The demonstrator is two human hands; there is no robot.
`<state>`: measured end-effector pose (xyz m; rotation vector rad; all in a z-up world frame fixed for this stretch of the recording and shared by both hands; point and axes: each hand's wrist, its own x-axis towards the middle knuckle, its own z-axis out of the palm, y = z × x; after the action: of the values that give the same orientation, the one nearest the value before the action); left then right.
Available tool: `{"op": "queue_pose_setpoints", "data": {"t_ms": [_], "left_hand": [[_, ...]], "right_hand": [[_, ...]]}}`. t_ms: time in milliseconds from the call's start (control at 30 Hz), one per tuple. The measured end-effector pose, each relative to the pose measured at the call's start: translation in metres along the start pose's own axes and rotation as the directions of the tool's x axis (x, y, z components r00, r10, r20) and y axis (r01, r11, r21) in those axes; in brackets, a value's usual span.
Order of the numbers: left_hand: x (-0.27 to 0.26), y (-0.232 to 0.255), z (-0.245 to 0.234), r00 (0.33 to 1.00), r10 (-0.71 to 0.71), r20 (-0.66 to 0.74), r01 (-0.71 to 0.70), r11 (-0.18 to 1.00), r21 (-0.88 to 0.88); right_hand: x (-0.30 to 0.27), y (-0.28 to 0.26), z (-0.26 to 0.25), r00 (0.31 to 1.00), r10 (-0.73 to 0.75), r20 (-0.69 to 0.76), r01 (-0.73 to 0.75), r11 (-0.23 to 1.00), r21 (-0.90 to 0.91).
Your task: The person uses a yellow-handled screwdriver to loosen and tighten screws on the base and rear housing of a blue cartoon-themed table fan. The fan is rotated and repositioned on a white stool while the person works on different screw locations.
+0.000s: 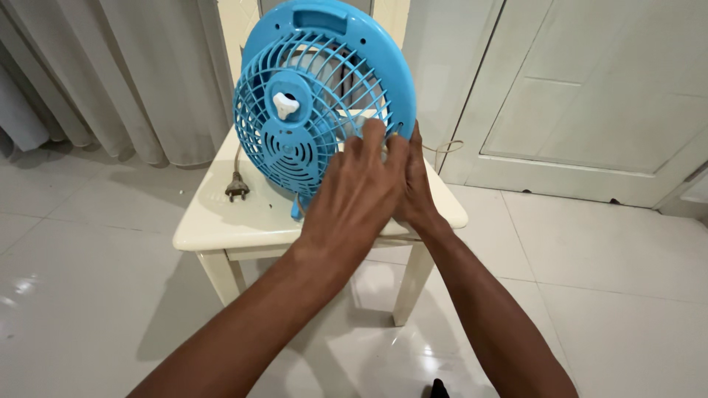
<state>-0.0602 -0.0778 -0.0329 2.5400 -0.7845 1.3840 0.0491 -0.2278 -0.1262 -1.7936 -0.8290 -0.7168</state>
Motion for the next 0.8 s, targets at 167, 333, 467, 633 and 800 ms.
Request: {"op": "queue_pose_setpoints", "data": {"t_ms": [167, 333, 467, 633, 800], "left_hand": [[-0.003, 0.011, -0.012, 0.998, 0.065, 0.023, -0.066, 0.996, 0.067], [-0.006, 0.009, -0.012, 0.996, 0.091, -0.001, -0.089, 0.981, 0.172], [-0.008, 0.008, -0.007, 1.000, 0.020, 0.013, -0.022, 0.984, 0.176], [-0.004, 0.005, -0.007, 0.995, -0.082, 0.060, 0.083, 0.996, -0.024], [-0.007, 0.000, -0.017, 0.998, -0.030, 0.059, 0.033, 0.998, -0.047]], "right_hand": [[0.002, -0.005, -0.003, 0.992, 0.124, 0.005, -0.124, 0.987, 0.103], [-0.004, 0.005, -0.002, 0.997, 0.080, 0.015, -0.081, 0.993, 0.084], [-0.009, 0.013, 0.000, 1.000, -0.003, 0.027, -0.001, 0.988, 0.156], [-0.010, 0.020, 0.001, 0.999, -0.044, 0.008, 0.042, 0.986, 0.164], [-0.010, 0.023, -0.002, 0.999, -0.046, 0.027, 0.041, 0.987, 0.156]]}}
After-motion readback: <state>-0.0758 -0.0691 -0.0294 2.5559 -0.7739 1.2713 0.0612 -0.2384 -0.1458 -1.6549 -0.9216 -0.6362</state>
